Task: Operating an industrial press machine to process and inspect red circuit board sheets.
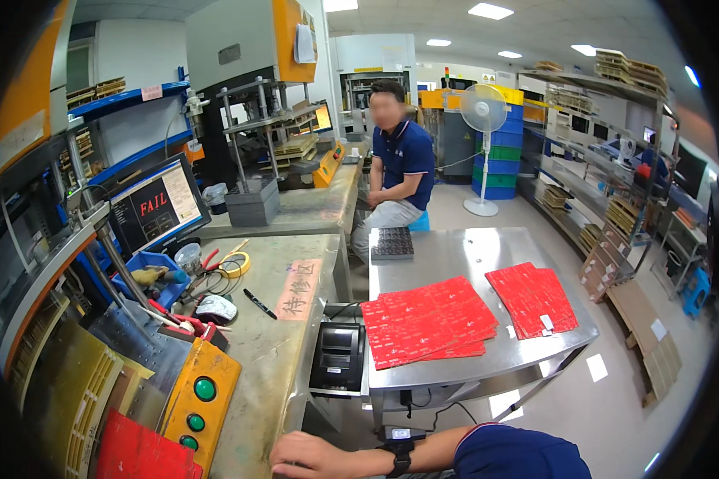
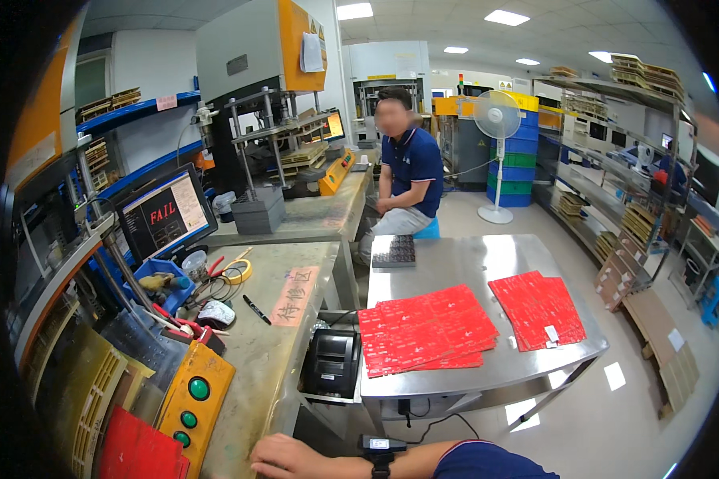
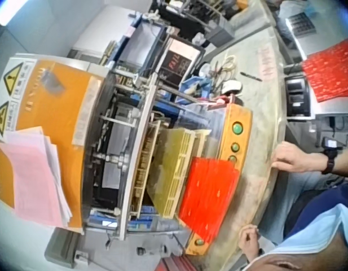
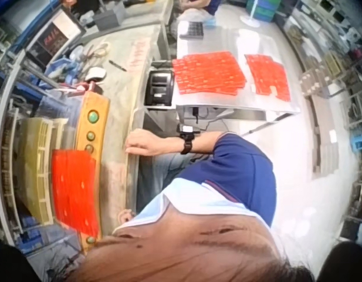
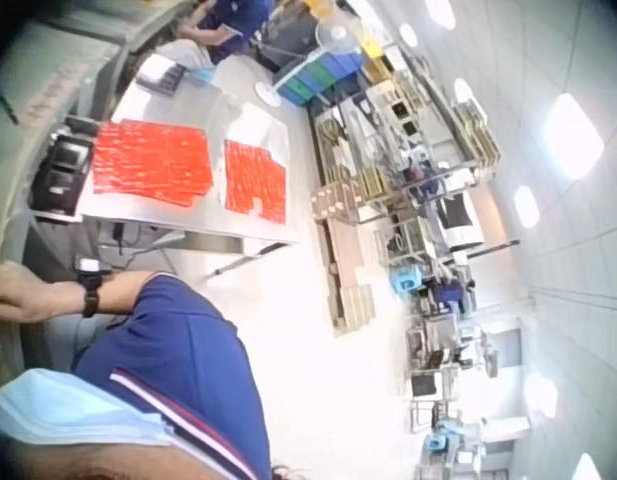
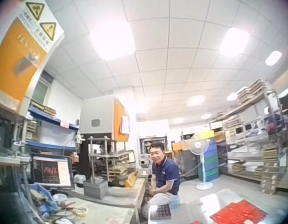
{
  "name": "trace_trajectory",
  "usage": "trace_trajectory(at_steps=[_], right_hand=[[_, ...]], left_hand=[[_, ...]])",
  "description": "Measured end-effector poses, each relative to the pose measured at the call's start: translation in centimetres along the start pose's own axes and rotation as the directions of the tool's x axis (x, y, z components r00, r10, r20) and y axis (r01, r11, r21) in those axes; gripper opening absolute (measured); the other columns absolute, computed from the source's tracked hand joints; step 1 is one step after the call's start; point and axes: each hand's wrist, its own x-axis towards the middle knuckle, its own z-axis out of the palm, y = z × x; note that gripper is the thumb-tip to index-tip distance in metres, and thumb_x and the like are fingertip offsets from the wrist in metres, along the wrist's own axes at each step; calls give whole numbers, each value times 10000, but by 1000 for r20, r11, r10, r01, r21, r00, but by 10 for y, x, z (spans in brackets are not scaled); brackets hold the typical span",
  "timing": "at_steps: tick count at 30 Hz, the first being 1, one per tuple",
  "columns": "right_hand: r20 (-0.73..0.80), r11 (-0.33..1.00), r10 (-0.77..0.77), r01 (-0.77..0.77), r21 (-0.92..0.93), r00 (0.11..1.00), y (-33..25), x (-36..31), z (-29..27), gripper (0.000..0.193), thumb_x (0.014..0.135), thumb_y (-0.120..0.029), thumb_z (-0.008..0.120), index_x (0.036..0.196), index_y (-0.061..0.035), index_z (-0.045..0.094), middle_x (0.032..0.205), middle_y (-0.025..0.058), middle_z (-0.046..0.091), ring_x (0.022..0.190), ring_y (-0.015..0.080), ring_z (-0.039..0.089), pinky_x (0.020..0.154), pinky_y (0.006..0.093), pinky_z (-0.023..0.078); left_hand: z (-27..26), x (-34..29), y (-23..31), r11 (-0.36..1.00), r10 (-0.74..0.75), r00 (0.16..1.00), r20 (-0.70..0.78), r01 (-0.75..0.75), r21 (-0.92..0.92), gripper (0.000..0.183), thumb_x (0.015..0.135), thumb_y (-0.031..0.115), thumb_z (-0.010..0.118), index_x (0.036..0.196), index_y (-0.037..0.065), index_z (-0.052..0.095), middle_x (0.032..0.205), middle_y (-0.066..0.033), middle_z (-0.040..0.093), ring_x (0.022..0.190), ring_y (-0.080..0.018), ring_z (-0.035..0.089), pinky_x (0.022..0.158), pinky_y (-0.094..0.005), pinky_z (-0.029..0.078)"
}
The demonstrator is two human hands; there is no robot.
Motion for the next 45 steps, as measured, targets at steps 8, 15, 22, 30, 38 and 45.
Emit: trace_trajectory(at_steps=[8, 15, 22, 30, 38, 45], right_hand=[[-261, 901, 236, -311, -301, 936, 28, -44, -88, 122, 854, -173, 613, 888, -62, 576, 891, 78, 583, 880, 263, 561, 773, 347, 436], [-259, 912, 243, -311, -268, 935, 34, -63, -95, 150, 835, -175, 647, 829, -56, 556, 838, 56, 574, 790, 231, 560, 714, 341, 425], [-109, 956, 210, -228, -183, 971, 36, -46, -49, 175, 876, -254, 595, 901, -81, 584, 925, 61, 579, 887, 240, 547, 802, 362, 389], [-134, 994, -1, -14, -111, 991, 16, -27, -9, 174, 848, -236, 645, 807, -109, 534, 898, 39, 580, 891, 251, 555, 770, 390, 406], [189, 962, -49, 97, -255, 981, 8, -16, 38, 610, 920, -498, 417, 1352, -69, 374, 1436, 176, 310, 1366, 334, 225, 1088, 567, 66], [175, 919, -54, 117, -377, 983, 4, -19, 45, 712, 915, -565, 351, 1422, -72, 276, 1472, 188, 236, 1377, 362, 164, 1082, 563, 49]], left_hand=[[24, 19, -12, 995, 81, 996, -35, -83, -58, 79, 870, 45, 560, 806, -1, 558, 824, -127, 608, 622, -143, 535, 548, -257, 446], [37, 31, -21, 991, 87, 995, -58, -92, -97, 79, 888, 66, 542, 841, 3, 546, 782, -127, 604, 549, -134, 520, 500, -254, 432], [32, 22, -33, 984, 54, 977, -208, -87, -154, 87, 905, 93, 530, 917, 7, 526, 757, -129, 601, 472, -116, 497, 435, -244, 412], [28, 21, -32, 982, 62, 984, -167, -90, -167, 121, 890, 84, 557, 966, 5, 506, 736, -132, 599, 482, -128, 503, 433, -258, 423], [49, 39, -15, 970, 172, 984, -49, -178, -168, 130, 890, 74, 550, 986, 0, 503, 736, -135, 605, 478, -134, 503, 438, -256, 424], [65, 56, -5, 943, 272, 961, 58, -254, -216, 140, 890, 64, 544, 1003, -5, 501, 737, -137, 610, 474, -138, 503, 442, -254, 425]])
